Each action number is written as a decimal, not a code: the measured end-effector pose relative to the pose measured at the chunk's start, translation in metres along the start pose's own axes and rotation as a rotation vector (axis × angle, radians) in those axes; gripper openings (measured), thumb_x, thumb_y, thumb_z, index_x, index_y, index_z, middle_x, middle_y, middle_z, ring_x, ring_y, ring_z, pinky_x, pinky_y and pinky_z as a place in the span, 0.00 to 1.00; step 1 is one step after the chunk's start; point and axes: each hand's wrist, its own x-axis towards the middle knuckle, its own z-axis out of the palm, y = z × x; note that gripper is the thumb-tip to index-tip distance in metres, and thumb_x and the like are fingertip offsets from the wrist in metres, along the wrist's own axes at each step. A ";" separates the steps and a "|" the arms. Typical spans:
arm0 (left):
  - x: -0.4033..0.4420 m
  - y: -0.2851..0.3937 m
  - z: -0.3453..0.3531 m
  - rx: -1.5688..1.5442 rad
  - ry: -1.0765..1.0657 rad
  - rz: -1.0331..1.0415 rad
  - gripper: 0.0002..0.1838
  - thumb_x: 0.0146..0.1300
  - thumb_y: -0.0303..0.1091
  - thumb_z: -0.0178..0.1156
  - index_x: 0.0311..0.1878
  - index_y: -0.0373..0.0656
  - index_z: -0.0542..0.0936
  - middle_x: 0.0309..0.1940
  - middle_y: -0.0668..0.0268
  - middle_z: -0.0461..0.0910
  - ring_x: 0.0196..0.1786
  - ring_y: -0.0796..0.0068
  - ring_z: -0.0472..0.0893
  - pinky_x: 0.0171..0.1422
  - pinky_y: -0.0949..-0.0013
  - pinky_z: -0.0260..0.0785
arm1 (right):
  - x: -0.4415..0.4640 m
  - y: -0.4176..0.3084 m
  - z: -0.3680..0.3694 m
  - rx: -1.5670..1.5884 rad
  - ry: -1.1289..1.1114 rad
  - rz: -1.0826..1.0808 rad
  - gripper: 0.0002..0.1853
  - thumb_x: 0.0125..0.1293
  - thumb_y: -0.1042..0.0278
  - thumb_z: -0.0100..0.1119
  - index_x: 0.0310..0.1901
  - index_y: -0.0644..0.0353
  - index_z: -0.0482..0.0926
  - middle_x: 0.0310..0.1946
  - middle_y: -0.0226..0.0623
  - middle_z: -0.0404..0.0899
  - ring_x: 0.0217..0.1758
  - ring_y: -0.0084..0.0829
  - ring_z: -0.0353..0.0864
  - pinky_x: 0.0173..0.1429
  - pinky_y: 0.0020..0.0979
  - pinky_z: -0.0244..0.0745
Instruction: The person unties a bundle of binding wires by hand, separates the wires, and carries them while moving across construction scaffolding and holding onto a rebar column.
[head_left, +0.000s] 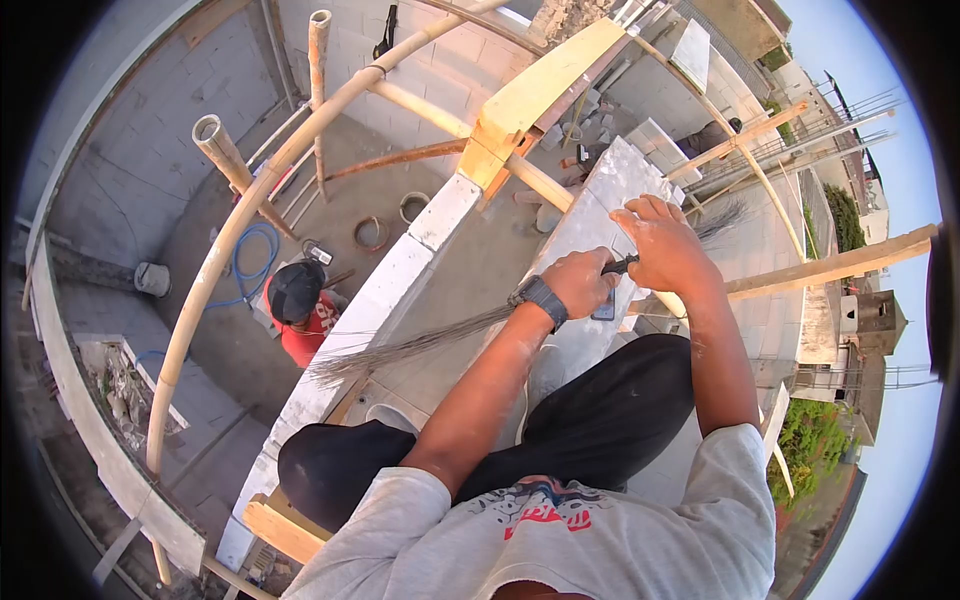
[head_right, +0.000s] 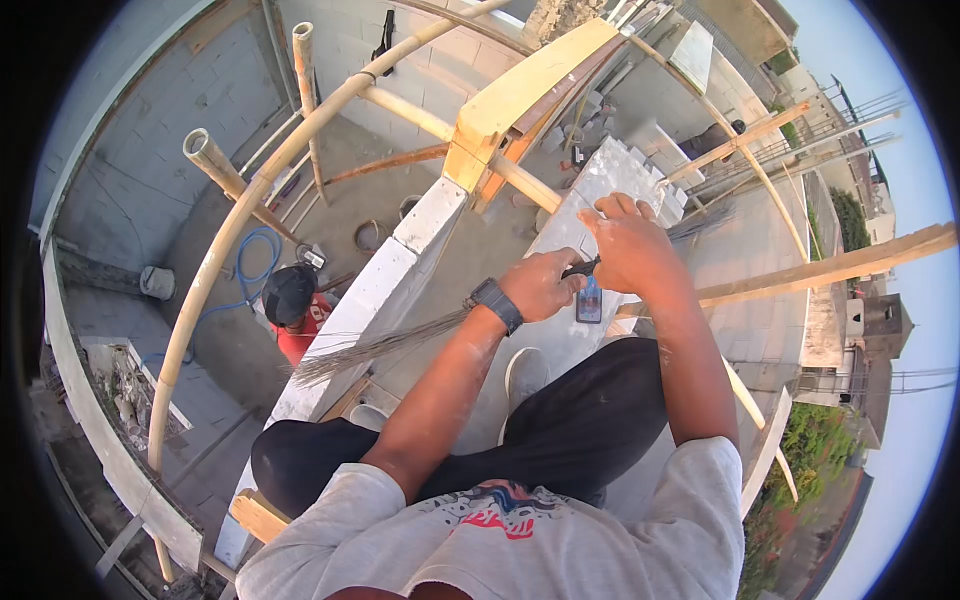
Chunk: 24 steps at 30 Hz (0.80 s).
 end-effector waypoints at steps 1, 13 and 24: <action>0.001 0.001 0.001 -0.001 0.011 0.006 0.17 0.69 0.39 0.57 0.53 0.37 0.79 0.33 0.51 0.84 0.37 0.56 0.85 0.46 0.57 0.74 | 0.006 -0.002 -0.002 0.020 -0.114 0.064 0.33 0.46 0.68 0.71 0.59 0.54 0.77 0.59 0.44 0.76 0.67 0.44 0.70 0.70 0.43 0.66; -0.025 0.003 -0.044 0.282 0.069 -0.148 0.15 0.68 0.41 0.57 0.47 0.38 0.81 0.41 0.48 0.83 0.47 0.46 0.82 0.51 0.48 0.71 | 0.035 0.006 0.018 0.627 -0.393 0.073 0.37 0.47 0.56 0.77 0.61 0.54 0.76 0.44 0.48 0.83 0.49 0.43 0.83 0.55 0.38 0.76; -0.044 0.002 -0.067 0.328 0.341 -0.091 0.18 0.65 0.49 0.62 0.43 0.42 0.83 0.32 0.56 0.85 0.38 0.55 0.84 0.44 0.54 0.72 | 0.051 -0.010 0.007 0.262 -0.122 -0.027 0.25 0.44 0.40 0.74 0.30 0.56 0.86 0.24 0.43 0.82 0.34 0.47 0.83 0.39 0.43 0.76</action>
